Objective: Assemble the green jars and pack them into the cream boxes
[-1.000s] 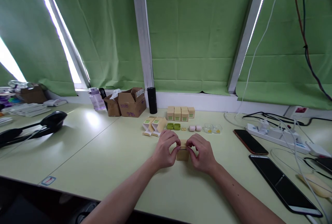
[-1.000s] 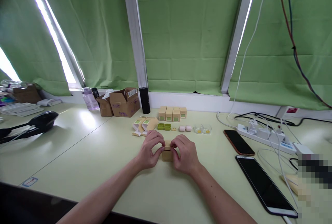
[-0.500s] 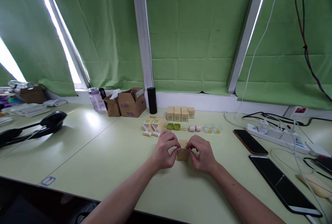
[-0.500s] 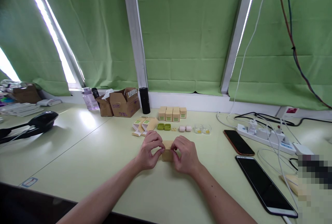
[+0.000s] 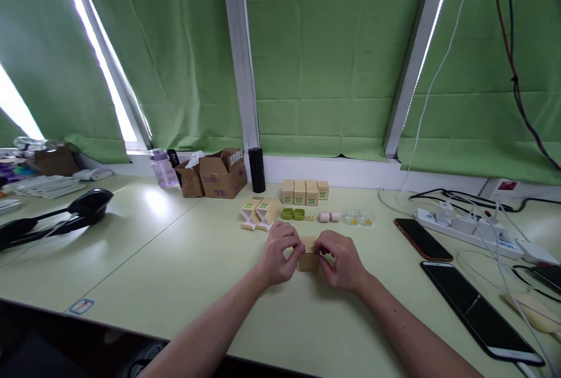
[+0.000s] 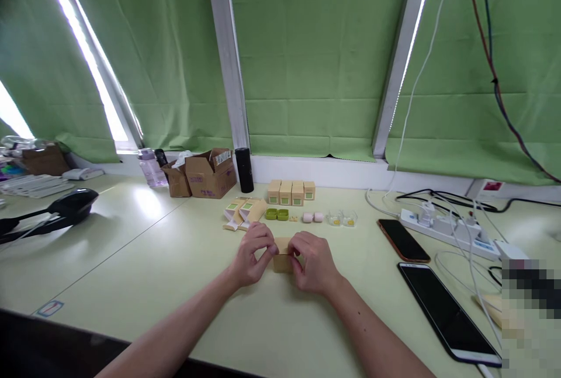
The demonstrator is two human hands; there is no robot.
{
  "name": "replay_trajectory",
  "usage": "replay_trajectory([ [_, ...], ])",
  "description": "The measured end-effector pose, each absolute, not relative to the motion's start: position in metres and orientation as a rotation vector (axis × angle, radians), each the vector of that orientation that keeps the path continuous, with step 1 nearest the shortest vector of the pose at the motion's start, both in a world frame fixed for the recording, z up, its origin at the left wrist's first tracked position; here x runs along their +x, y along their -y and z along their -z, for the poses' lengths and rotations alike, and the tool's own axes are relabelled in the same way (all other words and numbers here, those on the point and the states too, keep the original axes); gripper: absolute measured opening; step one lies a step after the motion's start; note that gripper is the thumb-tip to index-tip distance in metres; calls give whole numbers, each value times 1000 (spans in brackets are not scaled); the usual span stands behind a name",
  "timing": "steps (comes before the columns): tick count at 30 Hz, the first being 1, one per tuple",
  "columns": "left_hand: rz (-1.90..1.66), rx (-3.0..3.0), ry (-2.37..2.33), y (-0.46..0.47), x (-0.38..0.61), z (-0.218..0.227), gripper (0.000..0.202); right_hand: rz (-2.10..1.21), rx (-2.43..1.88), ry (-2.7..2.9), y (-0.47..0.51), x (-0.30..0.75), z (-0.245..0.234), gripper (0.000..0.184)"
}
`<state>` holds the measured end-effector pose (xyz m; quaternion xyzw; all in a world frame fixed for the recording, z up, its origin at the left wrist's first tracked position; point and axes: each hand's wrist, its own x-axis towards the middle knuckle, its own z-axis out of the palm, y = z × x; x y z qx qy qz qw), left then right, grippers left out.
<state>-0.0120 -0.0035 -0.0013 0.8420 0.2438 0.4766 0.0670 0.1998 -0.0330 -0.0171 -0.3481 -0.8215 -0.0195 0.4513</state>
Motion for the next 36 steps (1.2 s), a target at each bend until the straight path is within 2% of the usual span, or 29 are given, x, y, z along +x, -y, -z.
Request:
replay_trajectory([
  [4,-1430,2424,-1011,-2,-10,4,22,-43,-942,2058,35,203,14,31],
  [9,-1259,2323,-1235,-9,-8,7,29,-116,-1036,2043,36,206,12,41],
  [13,-1255,2273,-1324,-8,-8,5,35,-97,-1182,1986,29,207,17,39],
  [16,-1219,2213,-1379,-8,-8,3,43,-69,-1384,1846,21,208,21,30],
  [21,-1205,2039,-1338,-12,-8,5,31,-167,-1276,1856,23,210,20,17],
  [27,-1043,1913,-1195,-12,-6,8,45,-113,-1149,2065,33,206,17,31],
  [36,-1126,1914,-1243,-14,-5,7,33,-127,-1259,1951,22,212,23,34],
])
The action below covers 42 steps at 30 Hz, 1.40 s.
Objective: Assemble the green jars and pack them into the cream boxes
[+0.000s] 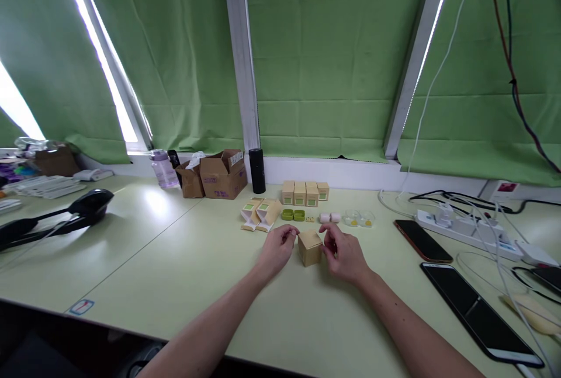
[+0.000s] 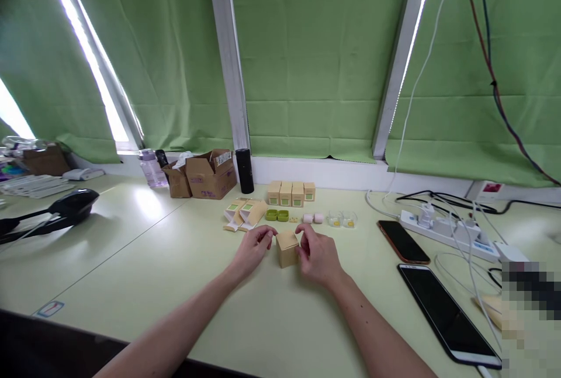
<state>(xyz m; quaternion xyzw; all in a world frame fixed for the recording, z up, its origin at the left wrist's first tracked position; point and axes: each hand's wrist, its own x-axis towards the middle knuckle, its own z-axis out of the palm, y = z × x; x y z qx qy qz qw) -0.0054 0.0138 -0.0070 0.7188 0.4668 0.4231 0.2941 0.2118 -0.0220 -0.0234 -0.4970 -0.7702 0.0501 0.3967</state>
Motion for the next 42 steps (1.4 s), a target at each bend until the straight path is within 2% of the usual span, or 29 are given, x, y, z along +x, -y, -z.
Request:
replay_trajectory([
  [6,-1130,1922,-1248,-12,-4,6,27,-154,-1395,1828,15,211,29,31],
  [20,-1078,1976,-1366,-12,-5,7,30,-210,-1764,1845,5,214,41,23],
  [26,-1016,1976,-1359,-11,-4,8,40,-226,-1778,1885,5,214,41,26],
  [30,-1018,1982,-1416,-11,-5,7,42,-275,-1751,1885,5,215,39,30],
  [35,-1037,1974,-1480,-11,-5,6,30,-442,-1652,1894,3,224,36,38],
  [42,-1064,2014,-1557,-14,-7,8,21,-799,-1471,1853,13,230,18,69],
])
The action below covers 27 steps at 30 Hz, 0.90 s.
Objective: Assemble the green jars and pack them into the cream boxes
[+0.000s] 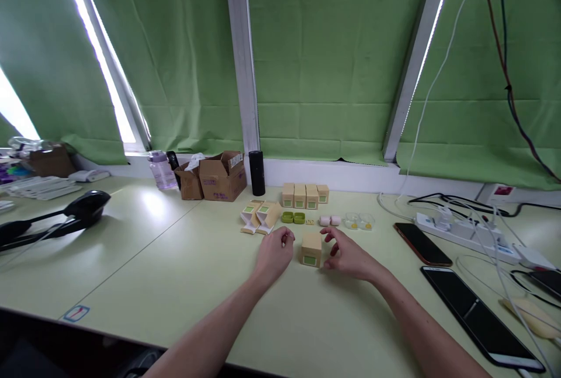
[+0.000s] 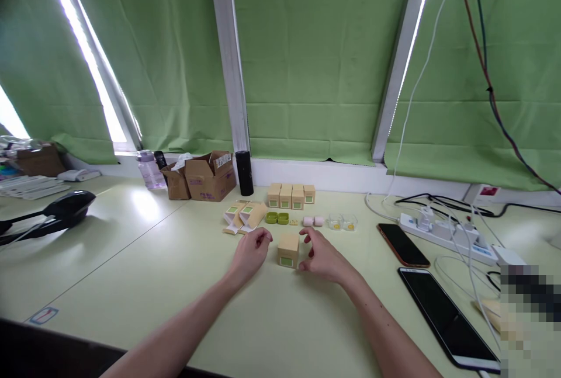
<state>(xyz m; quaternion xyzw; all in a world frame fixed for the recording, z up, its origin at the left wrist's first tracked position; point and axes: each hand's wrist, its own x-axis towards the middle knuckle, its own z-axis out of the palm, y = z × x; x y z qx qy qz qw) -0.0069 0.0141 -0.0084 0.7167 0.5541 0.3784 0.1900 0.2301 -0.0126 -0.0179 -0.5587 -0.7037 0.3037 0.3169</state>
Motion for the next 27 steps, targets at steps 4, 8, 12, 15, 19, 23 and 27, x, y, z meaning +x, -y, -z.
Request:
replay_trajectory([
  [4,-1051,2025,-1571,-12,-6,7,20,-788,-1444,1827,17,218,15,73],
  [8,-1061,2073,-1550,-9,-4,6,19,-696,-1424,1835,17,207,9,71],
  [12,-1063,2106,-1562,-8,-4,6,19,-640,-1434,1896,14,203,1,59],
  [15,-1054,2117,-1567,-8,-4,6,18,-617,-1438,1944,8,205,-3,52],
  [19,-1056,2143,-1558,-7,-4,6,17,-582,-1404,1927,-11,217,-10,49],
  [23,-1041,2187,-1565,-5,-3,6,17,-418,-1484,1763,-48,239,-26,51],
  [27,-1048,2203,-1561,-5,-2,7,16,-282,-1613,1616,-88,265,-36,49],
])
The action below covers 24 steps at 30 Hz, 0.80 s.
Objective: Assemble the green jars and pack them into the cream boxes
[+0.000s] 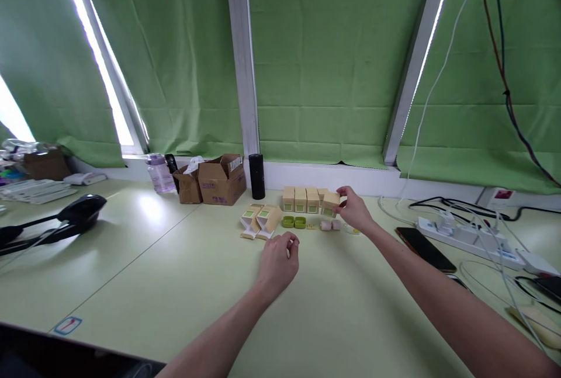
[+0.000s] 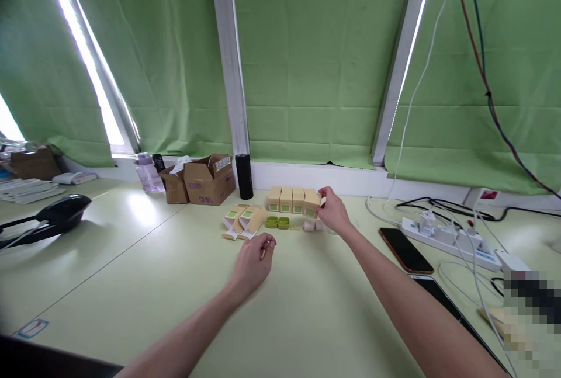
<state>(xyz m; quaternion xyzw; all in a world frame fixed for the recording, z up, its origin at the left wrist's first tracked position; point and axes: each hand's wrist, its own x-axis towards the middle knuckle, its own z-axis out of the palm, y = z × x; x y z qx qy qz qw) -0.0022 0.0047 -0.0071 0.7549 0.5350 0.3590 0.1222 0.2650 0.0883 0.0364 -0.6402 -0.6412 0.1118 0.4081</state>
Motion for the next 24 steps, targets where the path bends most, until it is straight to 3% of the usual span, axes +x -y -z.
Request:
replay_trajectory([
  [18,-1016,2307,-1524,-3,-1,11,16,-220,-1955,1695,-152,268,5,54],
  [24,-1018,2328,-1513,-3,1,12,17,-115,-2009,1780,-137,266,9,31],
])
